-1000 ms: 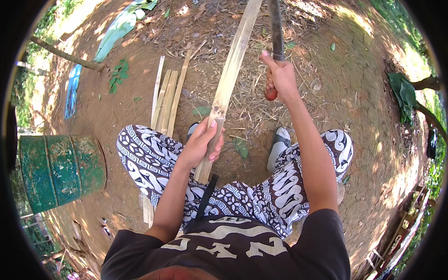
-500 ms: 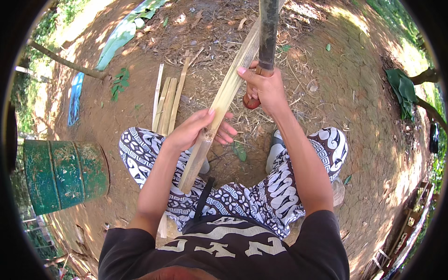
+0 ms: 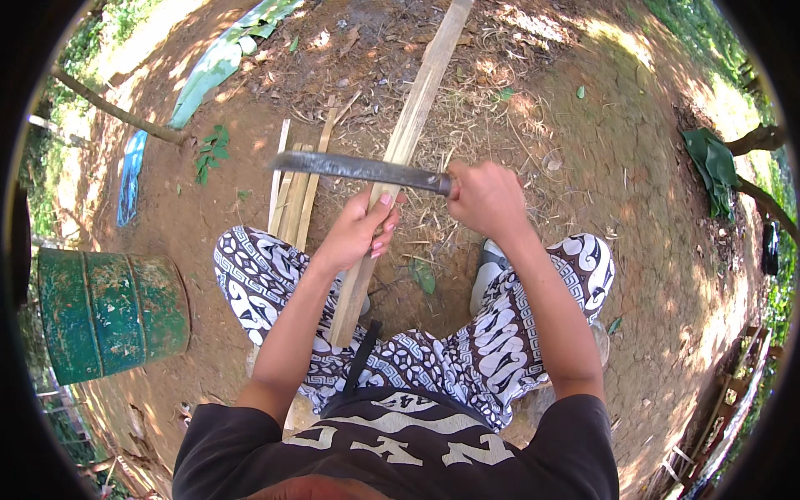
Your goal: The person shaves a long strip of wood using a machete, repeatedly drawing the blade along the surface while holding the wood with the other hand.
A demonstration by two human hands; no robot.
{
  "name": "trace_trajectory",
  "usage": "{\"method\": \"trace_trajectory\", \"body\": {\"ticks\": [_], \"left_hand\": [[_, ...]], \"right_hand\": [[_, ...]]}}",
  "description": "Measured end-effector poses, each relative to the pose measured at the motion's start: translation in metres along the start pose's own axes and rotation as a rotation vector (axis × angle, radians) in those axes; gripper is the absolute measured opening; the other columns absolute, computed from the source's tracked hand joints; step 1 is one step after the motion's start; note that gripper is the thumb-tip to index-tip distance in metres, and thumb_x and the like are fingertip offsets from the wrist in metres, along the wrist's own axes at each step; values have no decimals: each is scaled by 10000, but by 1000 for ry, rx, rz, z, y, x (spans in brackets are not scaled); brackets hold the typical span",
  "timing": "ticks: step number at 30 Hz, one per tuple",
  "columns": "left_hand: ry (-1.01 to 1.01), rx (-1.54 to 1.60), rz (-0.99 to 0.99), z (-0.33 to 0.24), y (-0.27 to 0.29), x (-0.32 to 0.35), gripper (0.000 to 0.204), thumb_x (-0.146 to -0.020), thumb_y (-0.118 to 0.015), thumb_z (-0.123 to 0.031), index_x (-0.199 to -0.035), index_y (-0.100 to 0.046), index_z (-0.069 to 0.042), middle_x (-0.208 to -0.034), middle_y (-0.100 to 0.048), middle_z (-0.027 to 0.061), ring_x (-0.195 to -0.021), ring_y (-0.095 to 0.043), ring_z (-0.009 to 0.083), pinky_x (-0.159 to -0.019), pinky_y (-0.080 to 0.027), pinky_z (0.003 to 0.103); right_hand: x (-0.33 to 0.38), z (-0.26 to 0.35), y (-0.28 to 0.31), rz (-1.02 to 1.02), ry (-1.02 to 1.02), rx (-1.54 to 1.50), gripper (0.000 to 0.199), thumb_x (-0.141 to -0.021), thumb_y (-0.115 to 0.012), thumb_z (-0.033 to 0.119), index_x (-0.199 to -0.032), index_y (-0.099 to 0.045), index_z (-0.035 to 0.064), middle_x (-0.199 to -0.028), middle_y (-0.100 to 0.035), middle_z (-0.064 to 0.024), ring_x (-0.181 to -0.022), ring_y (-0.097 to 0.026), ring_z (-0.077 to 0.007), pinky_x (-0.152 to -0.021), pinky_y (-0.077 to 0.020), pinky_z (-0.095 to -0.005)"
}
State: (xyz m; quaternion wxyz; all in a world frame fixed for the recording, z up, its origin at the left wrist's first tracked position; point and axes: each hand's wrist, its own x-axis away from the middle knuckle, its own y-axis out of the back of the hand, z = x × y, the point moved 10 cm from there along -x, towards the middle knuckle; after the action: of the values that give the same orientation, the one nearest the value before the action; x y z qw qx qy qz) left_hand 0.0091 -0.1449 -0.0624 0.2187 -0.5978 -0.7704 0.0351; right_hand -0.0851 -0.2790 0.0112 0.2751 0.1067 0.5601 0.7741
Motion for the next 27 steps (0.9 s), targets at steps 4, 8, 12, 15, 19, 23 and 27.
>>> {"method": "trace_trajectory", "body": {"ticks": [4, 8, 12, 15, 19, 23, 27], "left_hand": [[-60, -15, -14, 14, 1, 0, 246, -1084, -480, -277, -1063, -483, -32, -759, -481, -4, -520, -425, 61, -454, -378, 234], [7, 5, -12, 27, 5, 6, 218, -1076, -497, -247, -1070, -477, -30, -762, -480, -1, -552, -441, 59, -467, -385, 238], [38, -72, -33, 37, 13, 9, 202, -1079, -479, -230, -1024, -490, -36, -711, -476, -20, -562, -451, 57, -478, -389, 243], [7, -145, -78, 30, 12, 10, 207, -1080, -468, -219, -984, -502, -38, -697, -482, -26, -571, -460, 56, -487, -396, 250], [-102, -234, -134, 23, 13, 5, 261, -1087, -458, -275, -960, -501, -51, -712, -463, -28, -553, -417, 51, -483, -369, 240], [10, -272, -127, 30, 22, -13, 240, -1092, -448, -291, -1028, -492, -64, -756, -457, -28, -551, -398, 47, -485, -361, 223], [57, -6, -86, 25, 11, 19, 246, -1091, -441, -245, -1215, -474, -35, -785, -477, -12, -538, -401, 48, -469, -358, 217]], "right_hand": [[5, 12, -38, 57, 1, -14, 103, -716, -661, 147, -769, -633, 64, -622, -636, -181, -613, -659, -396, -612, -545, -492], [4, 28, -55, 83, 54, -74, 114, -679, -664, 146, -749, -612, 72, -624, -620, -171, -611, -631, -405, -595, -514, -495], [2, 33, -64, 93, 68, -27, 122, -673, -676, 148, -754, -619, 76, -622, -628, -165, -611, -643, -393, -587, -522, -488], [1, 28, -70, 52, 85, -5, 151, -660, -708, 154, -762, -623, 81, -614, -638, -151, -605, -664, -372, -575, -535, -478], [-6, 18, -72, -35, 137, 53, 196, -667, -745, 184, -774, -611, 89, -623, -642, -131, -601, -674, -335, -557, -529, -457], [-20, 3, -62, -157, 170, 66, 242, -671, -734, 192, -757, -535, 86, -636, -623, -100, -611, -652, -337, -572, -506, -459], [-45, -103, -40, -184, -368, 142, 206, -811, -680, 257, -861, -695, 58, -769, -707, -176, -695, -694, -367, -656, -555, -475]]}}
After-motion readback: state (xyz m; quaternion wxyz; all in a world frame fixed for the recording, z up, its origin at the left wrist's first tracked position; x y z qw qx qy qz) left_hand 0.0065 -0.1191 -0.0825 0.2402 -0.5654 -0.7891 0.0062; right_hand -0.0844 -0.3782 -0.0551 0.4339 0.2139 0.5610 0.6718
